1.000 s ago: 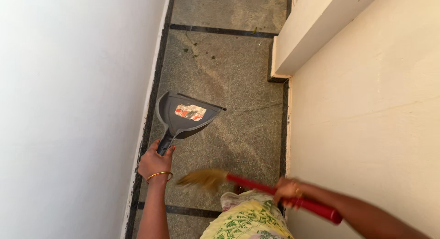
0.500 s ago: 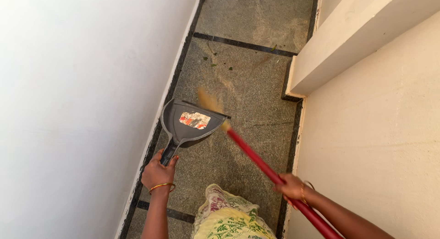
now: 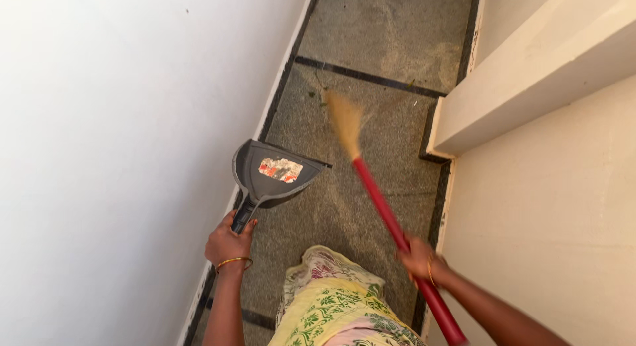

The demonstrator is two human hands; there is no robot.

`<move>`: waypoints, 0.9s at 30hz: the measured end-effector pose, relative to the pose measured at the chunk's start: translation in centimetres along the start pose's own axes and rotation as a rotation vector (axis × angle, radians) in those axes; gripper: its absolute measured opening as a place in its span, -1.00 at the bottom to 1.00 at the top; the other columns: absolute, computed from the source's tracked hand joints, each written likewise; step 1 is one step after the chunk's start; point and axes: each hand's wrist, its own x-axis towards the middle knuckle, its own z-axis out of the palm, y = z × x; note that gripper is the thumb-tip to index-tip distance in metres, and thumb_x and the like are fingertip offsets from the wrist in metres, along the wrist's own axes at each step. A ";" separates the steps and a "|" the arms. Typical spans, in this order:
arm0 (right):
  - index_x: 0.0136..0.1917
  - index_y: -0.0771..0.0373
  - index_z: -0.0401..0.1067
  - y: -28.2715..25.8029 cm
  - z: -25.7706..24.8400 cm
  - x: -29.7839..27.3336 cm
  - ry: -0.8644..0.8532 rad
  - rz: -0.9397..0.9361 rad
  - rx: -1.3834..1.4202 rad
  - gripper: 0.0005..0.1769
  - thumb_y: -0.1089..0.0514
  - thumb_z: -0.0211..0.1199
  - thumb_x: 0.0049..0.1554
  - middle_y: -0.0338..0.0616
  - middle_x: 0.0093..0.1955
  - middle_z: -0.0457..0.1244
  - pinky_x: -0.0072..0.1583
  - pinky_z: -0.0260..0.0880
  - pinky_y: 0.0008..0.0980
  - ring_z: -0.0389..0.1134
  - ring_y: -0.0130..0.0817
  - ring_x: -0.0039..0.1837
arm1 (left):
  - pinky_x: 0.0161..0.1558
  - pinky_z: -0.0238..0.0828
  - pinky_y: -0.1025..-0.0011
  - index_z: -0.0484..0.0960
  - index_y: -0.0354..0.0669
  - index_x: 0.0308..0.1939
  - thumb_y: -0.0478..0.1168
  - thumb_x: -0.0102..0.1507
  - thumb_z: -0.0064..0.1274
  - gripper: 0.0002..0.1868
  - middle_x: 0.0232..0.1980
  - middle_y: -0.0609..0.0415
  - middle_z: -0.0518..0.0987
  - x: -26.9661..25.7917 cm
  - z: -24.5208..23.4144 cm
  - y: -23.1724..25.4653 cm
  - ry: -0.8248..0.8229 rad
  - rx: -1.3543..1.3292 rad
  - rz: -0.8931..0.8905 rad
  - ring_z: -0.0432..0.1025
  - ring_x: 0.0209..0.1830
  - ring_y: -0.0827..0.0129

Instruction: The person sweeps debris from a stone-tiled floor into a dustpan using a small broom and a long-handled brush.

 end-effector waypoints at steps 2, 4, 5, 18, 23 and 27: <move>0.43 0.24 0.25 -2.2 -0.3 -0.3 -0.166 0.090 0.105 -0.42 0.13 0.26 0.16 -0.08 -0.49 0.21 -0.49 0.31 -0.28 0.24 -0.31 -0.55 | -0.23 0.52 0.21 0.69 0.28 0.10 0.22 -0.02 0.36 -0.39 -0.35 0.11 0.71 2.9 -0.3 0.7 0.008 -0.066 -0.004 0.62 -0.33 0.18; 0.38 0.34 0.35 -3.3 -0.7 0.6 -0.362 0.214 0.213 -0.46 0.14 0.33 0.18 -0.17 -0.47 0.23 -0.51 0.29 -0.38 0.22 -0.42 -0.55 | -0.23 0.51 0.20 0.70 0.29 0.08 0.22 0.02 0.35 -0.43 -0.32 0.11 0.70 4.4 -1.0 0.4 -0.010 -0.001 0.002 0.60 -0.30 0.16; 0.38 0.30 0.35 -4.4 -1.5 1.8 -0.342 0.246 0.139 -0.48 0.14 0.32 0.18 -0.15 -0.47 0.25 -0.51 0.29 -0.40 0.23 -0.42 -0.55 | -0.24 0.50 0.19 0.70 0.29 0.08 0.22 0.04 0.35 -0.45 -0.31 0.11 0.70 6.3 -1.4 1.2 -0.004 0.020 0.019 0.59 -0.28 0.14; 0.28 0.42 0.39 -17.0 -7.7 4.6 0.062 0.092 -0.037 -0.56 0.12 0.19 0.21 -0.06 -0.49 0.24 -0.49 0.36 -0.33 0.26 -0.29 -0.55 | -0.31 0.50 0.25 0.67 0.35 0.11 0.22 0.05 0.33 -0.45 -0.42 0.18 0.69 14.4 -2.6 2.4 -0.119 0.024 -0.036 0.59 -0.40 0.28; 0.44 0.23 0.29 -15.6 -4.4 4.0 -0.365 0.117 -0.065 -0.40 0.16 0.32 0.16 -0.12 -0.46 0.26 -0.49 0.30 -0.42 0.22 -0.41 -0.54 | -0.31 0.51 0.25 0.68 0.35 0.10 0.22 0.04 0.33 -0.45 -0.43 0.20 0.68 15.4 -1.3 2.4 -0.091 -0.002 -0.059 0.59 -0.40 0.29; 0.38 0.29 0.40 -15.4 -4.7 11.9 -0.397 0.150 -0.154 -0.46 0.15 0.34 0.15 -0.16 -0.46 0.26 -0.50 0.27 -0.46 0.23 -0.45 -0.55 | -0.33 0.51 0.25 0.68 0.33 0.11 0.25 0.06 0.30 -0.45 -0.43 0.20 0.67 15.2 -0.2 2.4 -0.080 0.008 -0.076 0.59 -0.41 0.29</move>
